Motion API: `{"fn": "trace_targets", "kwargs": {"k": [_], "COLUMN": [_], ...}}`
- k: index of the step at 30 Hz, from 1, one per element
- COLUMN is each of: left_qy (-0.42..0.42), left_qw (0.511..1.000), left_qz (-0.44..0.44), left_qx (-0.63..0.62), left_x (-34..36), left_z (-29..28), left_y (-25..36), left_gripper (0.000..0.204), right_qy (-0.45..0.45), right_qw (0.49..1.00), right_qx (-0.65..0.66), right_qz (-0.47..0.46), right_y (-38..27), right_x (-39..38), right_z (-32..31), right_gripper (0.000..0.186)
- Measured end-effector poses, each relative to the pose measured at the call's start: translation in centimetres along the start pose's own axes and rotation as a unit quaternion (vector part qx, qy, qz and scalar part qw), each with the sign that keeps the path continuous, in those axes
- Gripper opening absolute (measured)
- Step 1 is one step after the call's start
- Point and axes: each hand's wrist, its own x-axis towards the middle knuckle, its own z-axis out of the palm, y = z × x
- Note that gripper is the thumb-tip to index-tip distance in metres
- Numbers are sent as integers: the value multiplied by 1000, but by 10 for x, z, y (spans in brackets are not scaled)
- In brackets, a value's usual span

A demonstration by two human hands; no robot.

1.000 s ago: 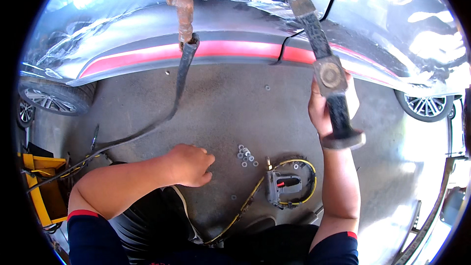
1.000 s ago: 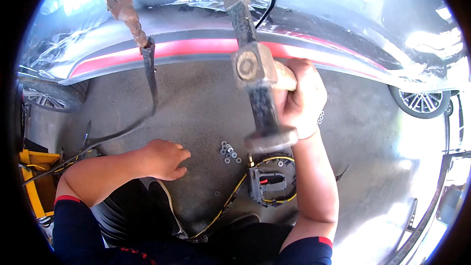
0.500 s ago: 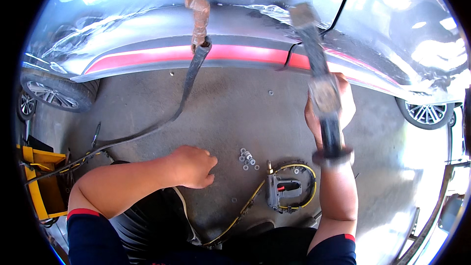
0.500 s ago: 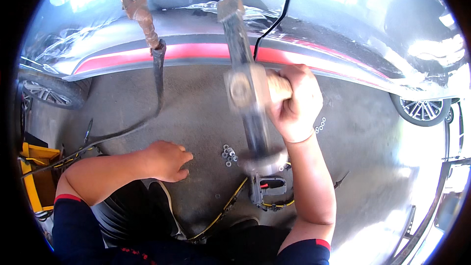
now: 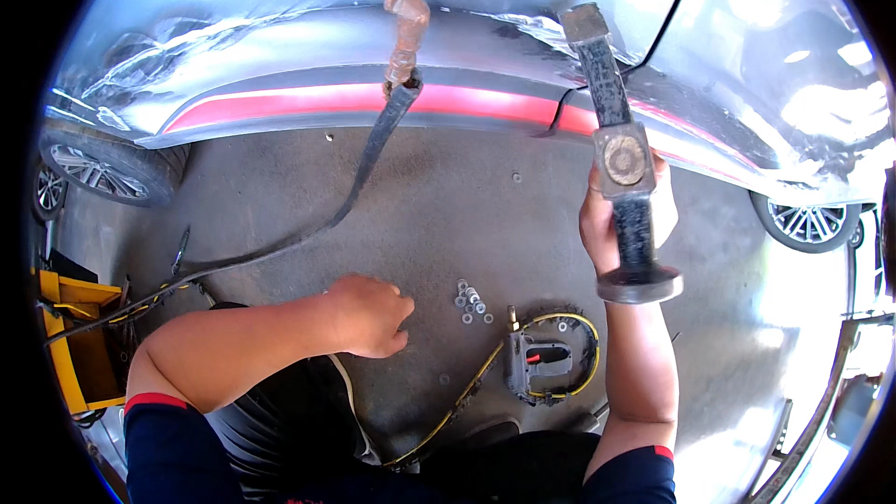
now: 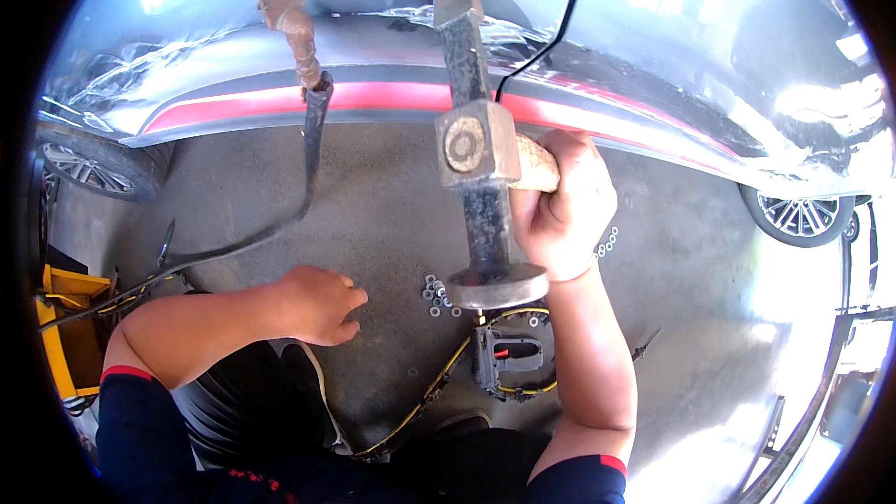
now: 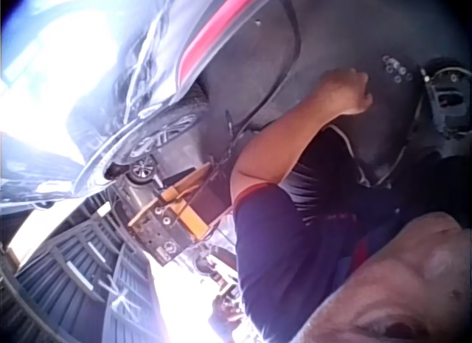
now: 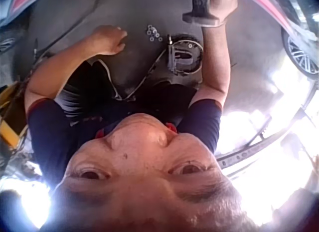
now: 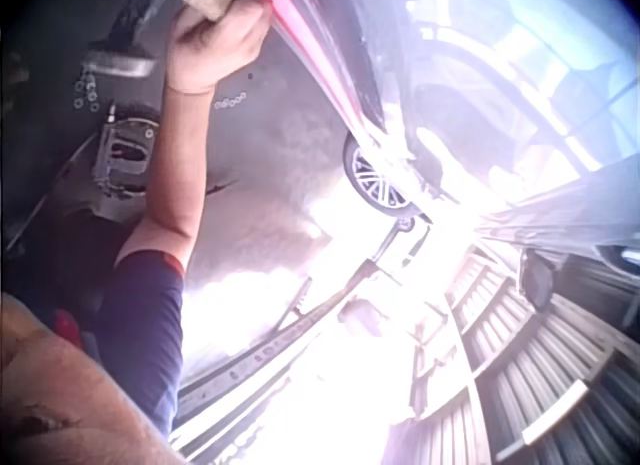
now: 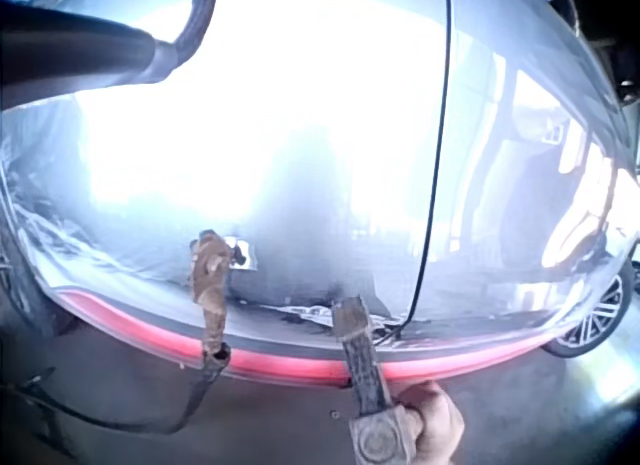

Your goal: The person repairs a car body by hammering the metal surface, using an angle grinder to smooth it, and then using a slide hammer to pull a dent.

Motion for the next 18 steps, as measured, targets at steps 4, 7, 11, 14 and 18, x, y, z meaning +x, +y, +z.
{"fn": "trace_targets", "kwargs": {"k": [4,7,11,14,18], "left_qy": [21,20,22,22,47], "left_qw": [1000,1000,1000,1000,998], "left_qz": [15,18,12,16,25], "left_qx": [-6,-10,-8,-10,-13], "left_x": [-2,2,-2,1,0], "left_z": [5,4,8,4,11], "left_y": [-6,-3,-7,-7,-8], "left_gripper": [41,40,39,39,39], "right_qy": [33,-6,44,7,52], "right_qw": [999,1000,999,1000,998], "right_qx": [38,-1,23,-4,16], "right_qz": [6,12,-22,-9,-23], "right_y": [0,1,-8,-3,-11], "right_x": [-2,0,0,4,3], "right_z": [5,5,5,7,6], "right_gripper": [19,20,22,22,25]}}
